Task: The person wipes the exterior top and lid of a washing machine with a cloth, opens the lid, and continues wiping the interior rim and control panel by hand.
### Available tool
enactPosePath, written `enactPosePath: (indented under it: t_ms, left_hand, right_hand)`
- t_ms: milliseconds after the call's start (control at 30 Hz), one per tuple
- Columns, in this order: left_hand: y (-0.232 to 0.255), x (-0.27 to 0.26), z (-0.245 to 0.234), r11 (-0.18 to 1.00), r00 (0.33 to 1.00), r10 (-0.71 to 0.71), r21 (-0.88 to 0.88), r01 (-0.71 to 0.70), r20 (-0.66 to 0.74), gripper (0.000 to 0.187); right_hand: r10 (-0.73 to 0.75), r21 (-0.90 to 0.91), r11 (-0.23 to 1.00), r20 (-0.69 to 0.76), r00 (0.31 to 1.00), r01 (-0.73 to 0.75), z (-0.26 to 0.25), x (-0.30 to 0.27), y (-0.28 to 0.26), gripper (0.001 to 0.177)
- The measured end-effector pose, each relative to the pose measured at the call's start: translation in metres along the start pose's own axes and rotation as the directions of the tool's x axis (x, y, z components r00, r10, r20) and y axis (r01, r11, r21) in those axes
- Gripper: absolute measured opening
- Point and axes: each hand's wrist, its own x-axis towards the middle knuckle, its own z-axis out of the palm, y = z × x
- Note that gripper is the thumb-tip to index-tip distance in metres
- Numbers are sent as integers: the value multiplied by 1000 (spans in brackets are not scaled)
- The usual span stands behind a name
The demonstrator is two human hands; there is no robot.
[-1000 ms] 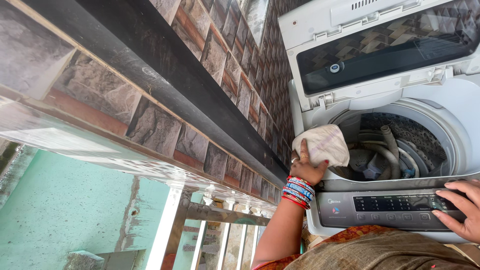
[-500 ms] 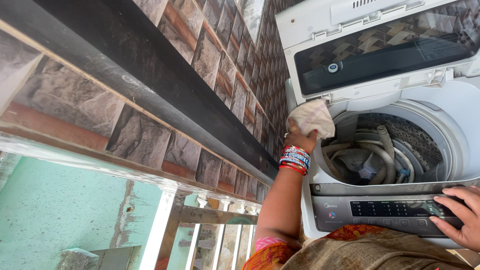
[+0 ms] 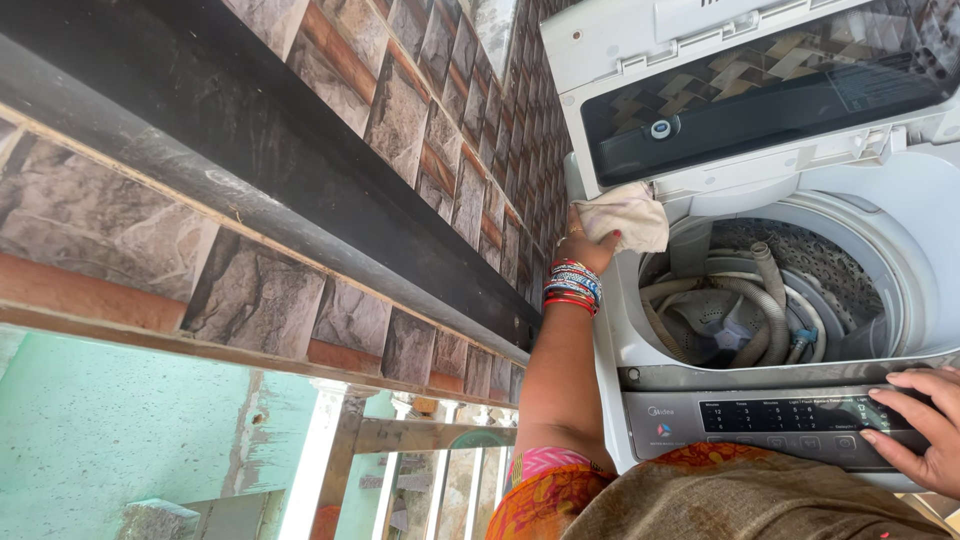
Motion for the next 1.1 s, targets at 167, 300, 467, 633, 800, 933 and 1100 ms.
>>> enactPosePath:
  t_ms: [167,300,467,633,800,933,1100]
  left_hand:
    - [-19,0,11,997,1000,8,-75,-10,-27,112]
    - [-30,-17,18,996,999,-32,-85,29,-28,109]
    - [-40,-50,22,988,998,27,-151,-35,-58,106]
    - [-53,-81,29,983,989,115,-133,-126,-90,104]
    - [-50,-120,25,1000,1000,19,0,-19,-13,106]
    - [-48,-152,22,998,998,-44,52,42,34,107]
    - [-59,-187,28,998,999,23,51,-21,-33,109]
  right_hand:
    - [6,-36,999,15,1000,-6,-1,0,-1,56]
    - [7,-12,1000,1,1000,-7,1,0,1,57]
    - [13,-27,1000,13,1000,-13,2,0,1,57]
    - [16,-54,998,4,1000,-16,1,0,-1,58]
    - [-5,-38,999,10,1000,5,1,3,1,59]
    - [-6,-43,999,1,1000,6,0,3,-1,58]
    - [-29,-47,998,6,1000,29,-3,3,-1,58]
